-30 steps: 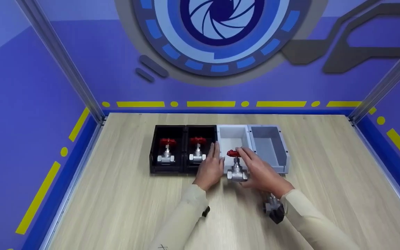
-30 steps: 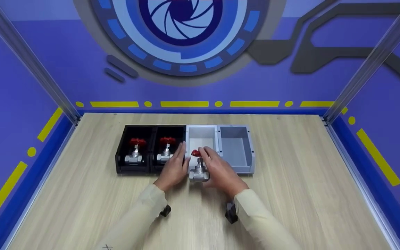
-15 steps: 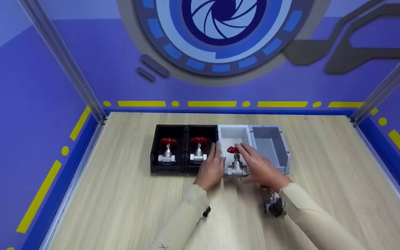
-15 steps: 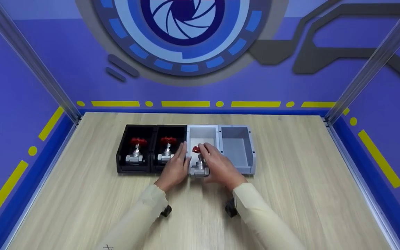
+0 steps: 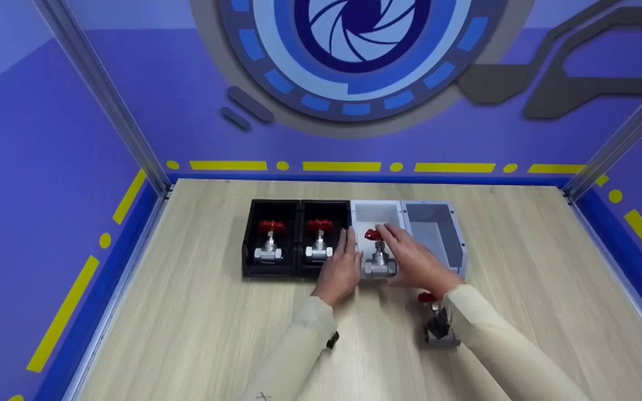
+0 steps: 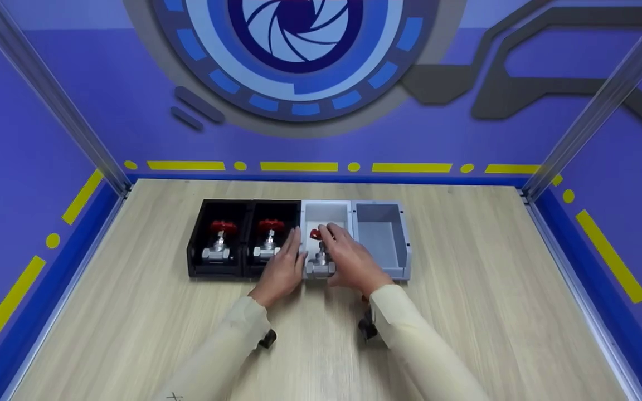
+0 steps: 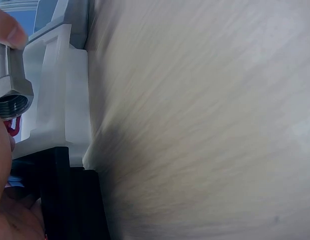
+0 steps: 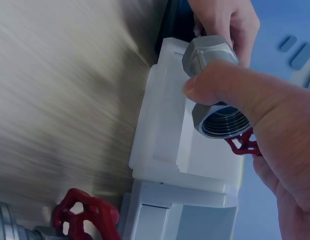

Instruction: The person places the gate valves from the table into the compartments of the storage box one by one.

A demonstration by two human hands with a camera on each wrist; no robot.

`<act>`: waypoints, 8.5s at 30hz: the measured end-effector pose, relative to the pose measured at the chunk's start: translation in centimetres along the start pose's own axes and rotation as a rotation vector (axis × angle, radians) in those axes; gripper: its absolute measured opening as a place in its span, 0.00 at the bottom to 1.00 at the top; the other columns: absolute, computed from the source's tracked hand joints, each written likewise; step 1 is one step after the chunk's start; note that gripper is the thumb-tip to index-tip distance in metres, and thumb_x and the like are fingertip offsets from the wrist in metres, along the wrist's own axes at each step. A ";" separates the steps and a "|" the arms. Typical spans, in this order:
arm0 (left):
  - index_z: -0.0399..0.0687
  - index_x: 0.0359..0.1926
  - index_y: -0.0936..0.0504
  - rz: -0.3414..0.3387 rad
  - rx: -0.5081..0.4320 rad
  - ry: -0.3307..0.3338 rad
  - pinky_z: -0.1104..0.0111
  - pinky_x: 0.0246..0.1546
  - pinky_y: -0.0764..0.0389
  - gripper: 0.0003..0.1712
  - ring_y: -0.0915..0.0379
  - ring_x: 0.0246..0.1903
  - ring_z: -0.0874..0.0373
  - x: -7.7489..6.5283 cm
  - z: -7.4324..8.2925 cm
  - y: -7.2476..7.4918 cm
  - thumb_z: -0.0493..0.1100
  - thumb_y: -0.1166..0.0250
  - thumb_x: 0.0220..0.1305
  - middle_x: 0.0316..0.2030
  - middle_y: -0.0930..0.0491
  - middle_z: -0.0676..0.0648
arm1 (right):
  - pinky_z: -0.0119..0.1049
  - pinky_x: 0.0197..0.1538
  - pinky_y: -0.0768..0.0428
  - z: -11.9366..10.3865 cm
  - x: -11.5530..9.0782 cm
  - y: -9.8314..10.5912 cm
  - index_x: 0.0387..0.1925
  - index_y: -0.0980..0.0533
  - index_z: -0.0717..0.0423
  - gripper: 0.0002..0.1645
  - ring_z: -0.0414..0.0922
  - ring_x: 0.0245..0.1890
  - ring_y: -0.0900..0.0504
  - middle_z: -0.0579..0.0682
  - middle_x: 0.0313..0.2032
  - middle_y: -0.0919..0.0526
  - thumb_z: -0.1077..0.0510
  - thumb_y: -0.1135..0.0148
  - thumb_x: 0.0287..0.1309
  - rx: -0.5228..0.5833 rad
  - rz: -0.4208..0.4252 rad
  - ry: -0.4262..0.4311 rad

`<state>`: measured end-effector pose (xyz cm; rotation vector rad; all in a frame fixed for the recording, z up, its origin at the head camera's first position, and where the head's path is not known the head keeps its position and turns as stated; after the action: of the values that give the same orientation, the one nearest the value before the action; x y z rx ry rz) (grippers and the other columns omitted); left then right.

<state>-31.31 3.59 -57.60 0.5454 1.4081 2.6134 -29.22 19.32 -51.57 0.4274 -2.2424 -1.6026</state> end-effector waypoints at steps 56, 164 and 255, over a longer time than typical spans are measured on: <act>0.44 0.75 0.47 -0.004 -0.005 0.003 0.56 0.39 0.19 0.36 0.17 0.38 0.45 0.0 -0.1 0.2 0.49 0.47 0.72 0.71 0.41 0.37 | 0.52 0.63 0.28 1.9 4.2 -1.0 0.74 0.46 0.58 0.69 0.61 0.67 0.35 0.64 0.70 0.42 0.64 0.17 0.29 0.044 -0.089 -0.083; 0.44 0.74 0.46 0.002 0.002 0.014 0.56 0.33 0.19 0.35 0.19 0.29 0.46 0.0 0.0 -0.1 0.49 0.48 0.72 0.71 0.40 0.36 | 0.55 0.66 0.33 1.2 3.1 -1.9 0.73 0.48 0.62 0.56 0.63 0.69 0.38 0.66 0.73 0.47 0.53 0.27 0.51 0.156 -0.038 -0.184; 0.51 0.73 0.41 -0.139 0.002 -0.127 0.65 0.51 0.20 0.36 0.23 0.55 0.53 1.7 8.1 -3.4 0.55 0.43 0.68 0.73 0.41 0.49 | 0.54 0.56 0.24 4.8 -15.7 -2.9 0.74 0.46 0.53 0.76 0.53 0.62 0.27 0.57 0.72 0.41 0.56 0.14 0.20 -0.034 -0.091 -0.138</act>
<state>-30.11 12.32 -55.91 0.5803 1.3584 2.4246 -17.20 29.31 -57.41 0.4274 -2.3227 -1.7640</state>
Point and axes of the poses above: each hand's wrist, its own x-axis towards the middle knuckle, its own y-axis out of the back of the hand, z = x × y, the point moved 4 cm from there along x, towards the middle knuckle
